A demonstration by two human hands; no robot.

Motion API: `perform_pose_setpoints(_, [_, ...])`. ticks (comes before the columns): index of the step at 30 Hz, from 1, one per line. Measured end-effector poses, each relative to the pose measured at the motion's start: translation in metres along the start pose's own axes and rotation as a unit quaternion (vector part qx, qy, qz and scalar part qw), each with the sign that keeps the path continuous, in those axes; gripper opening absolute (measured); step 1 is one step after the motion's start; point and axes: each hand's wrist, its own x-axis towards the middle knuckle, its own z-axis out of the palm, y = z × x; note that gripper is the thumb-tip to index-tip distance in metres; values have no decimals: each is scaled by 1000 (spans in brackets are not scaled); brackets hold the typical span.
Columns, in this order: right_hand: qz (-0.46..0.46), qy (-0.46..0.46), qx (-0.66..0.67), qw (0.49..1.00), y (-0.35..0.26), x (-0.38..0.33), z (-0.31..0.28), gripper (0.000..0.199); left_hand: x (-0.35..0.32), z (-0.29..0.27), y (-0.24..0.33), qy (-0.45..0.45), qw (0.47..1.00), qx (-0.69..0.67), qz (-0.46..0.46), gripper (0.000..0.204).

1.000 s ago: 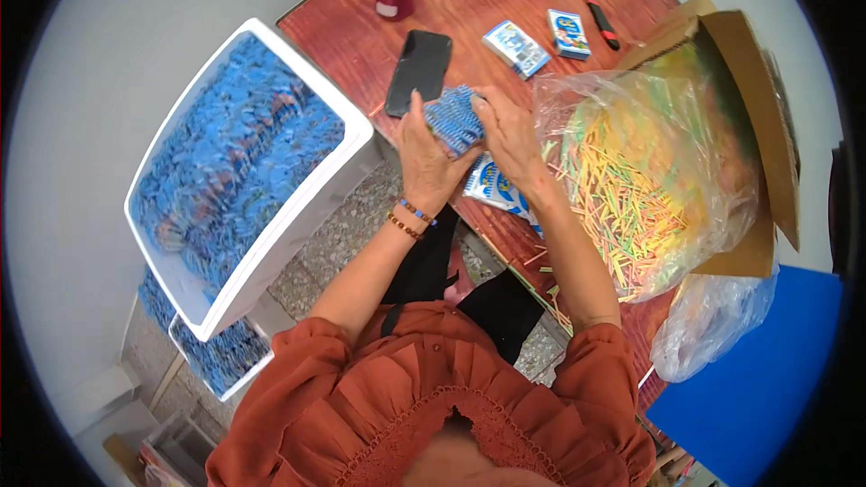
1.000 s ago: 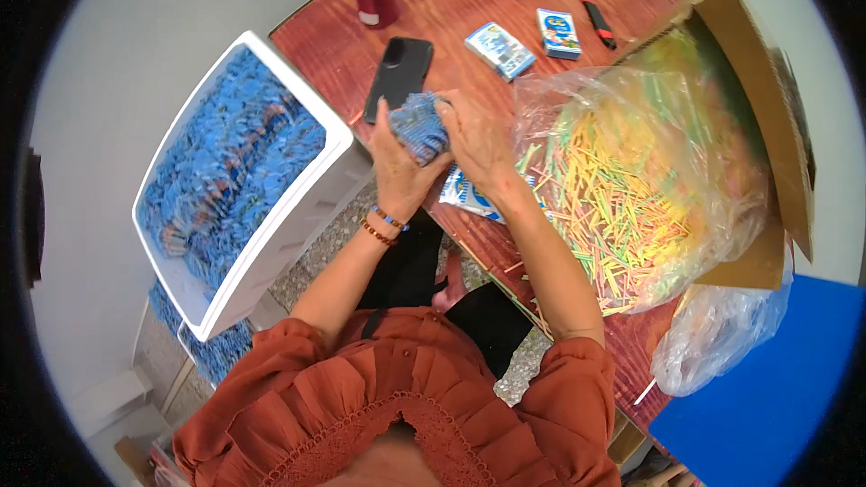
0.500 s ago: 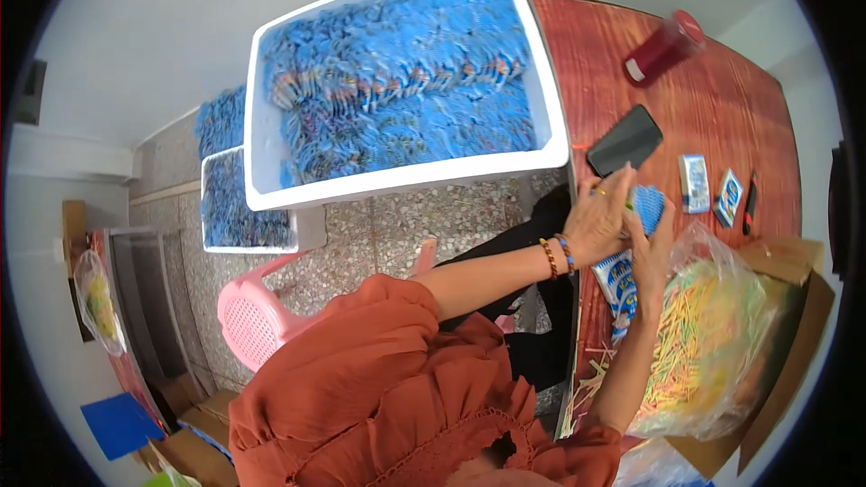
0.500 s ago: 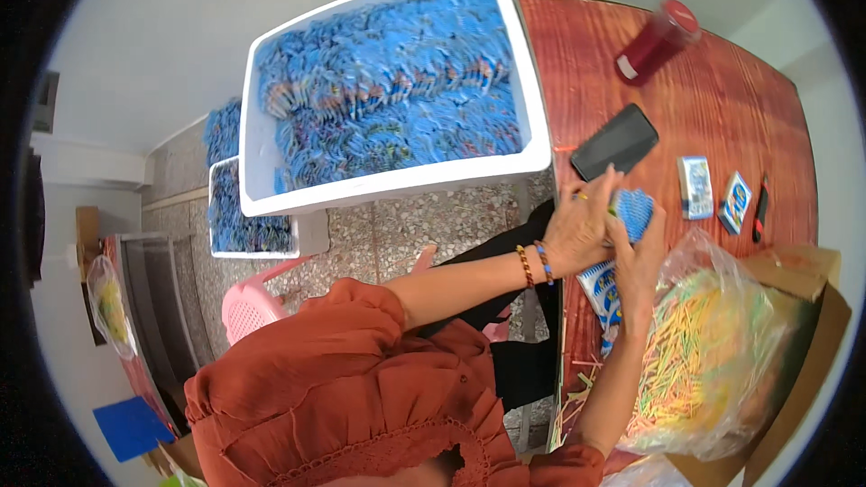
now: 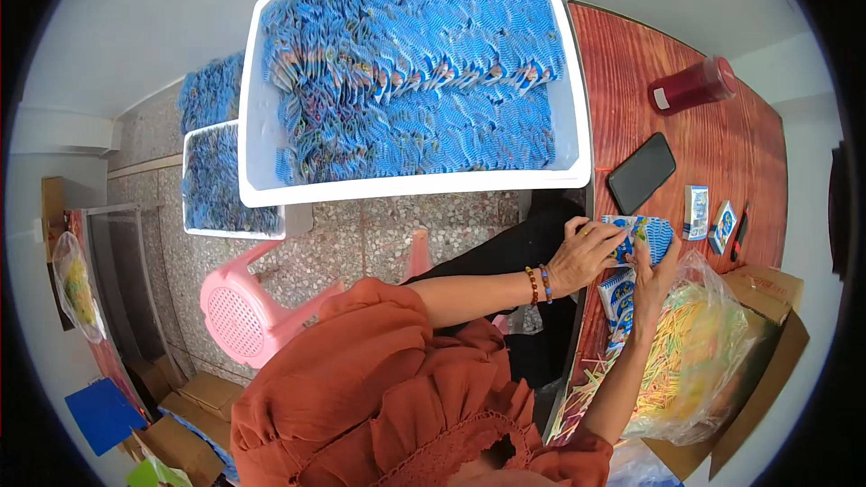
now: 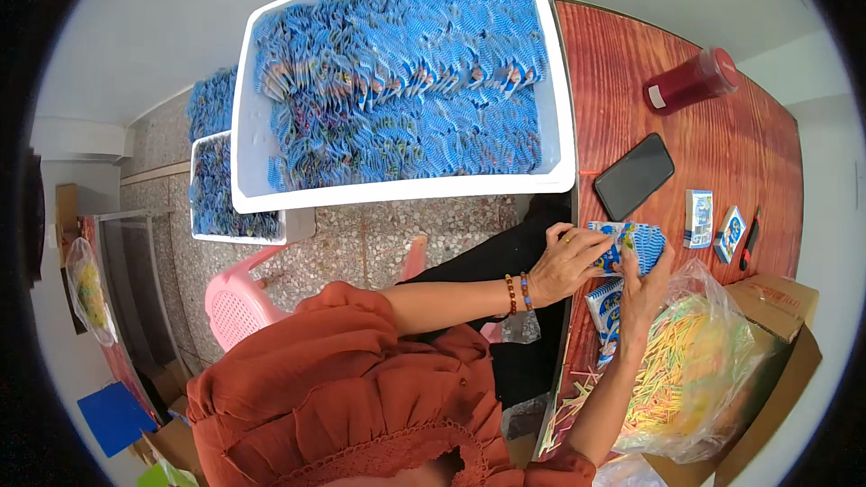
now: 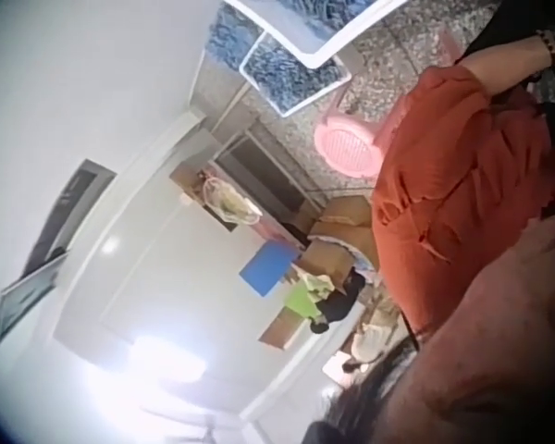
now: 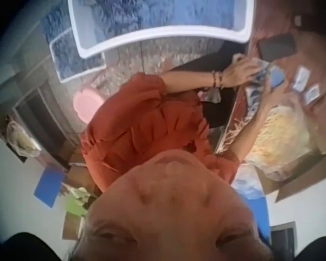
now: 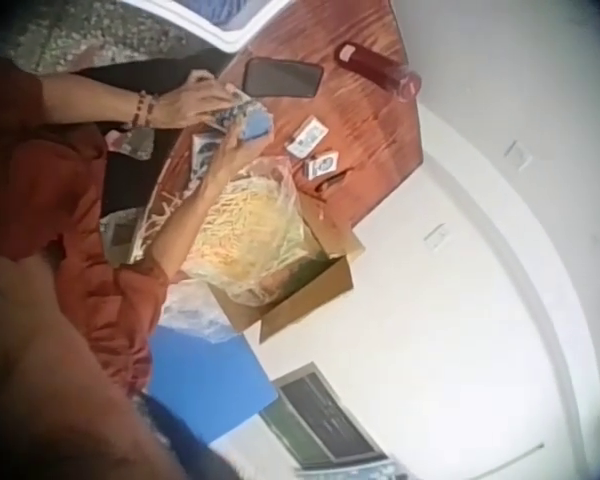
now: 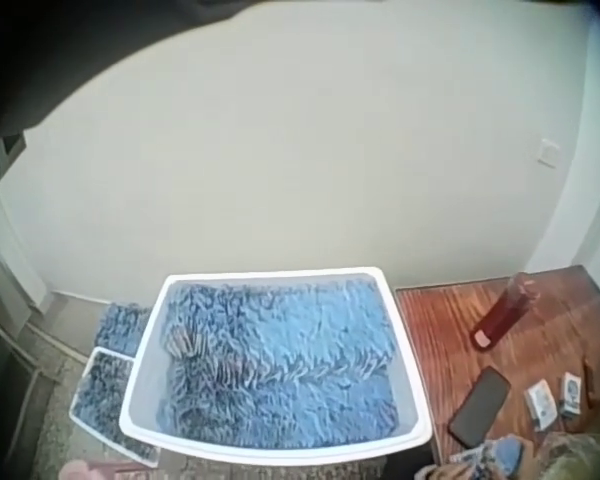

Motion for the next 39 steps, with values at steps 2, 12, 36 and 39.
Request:
perform_pose_setpoints(2, [-8, 17, -15, 1000, -13, -3, 3, 40, 4, -6, 1, 17, 1000, 11, 9, 59])
perform_pose_setpoints(12, [-106, 16, 104, 989, -189, 16, 100, 40, 39, -181, 1, 175, 981, 82, -19, 49])
perform_pose_setpoints(36, [-261, -179, 37, 948, -318, 31, 387, 44, 6, -425, -201, 298, 865, -15, -404, 33])
perform_pose_setpoints(39, [-272, -160, 31, 948, -311, 40, 385, 55, 11, -425, -199, 249, 890, 9, -381, 36])
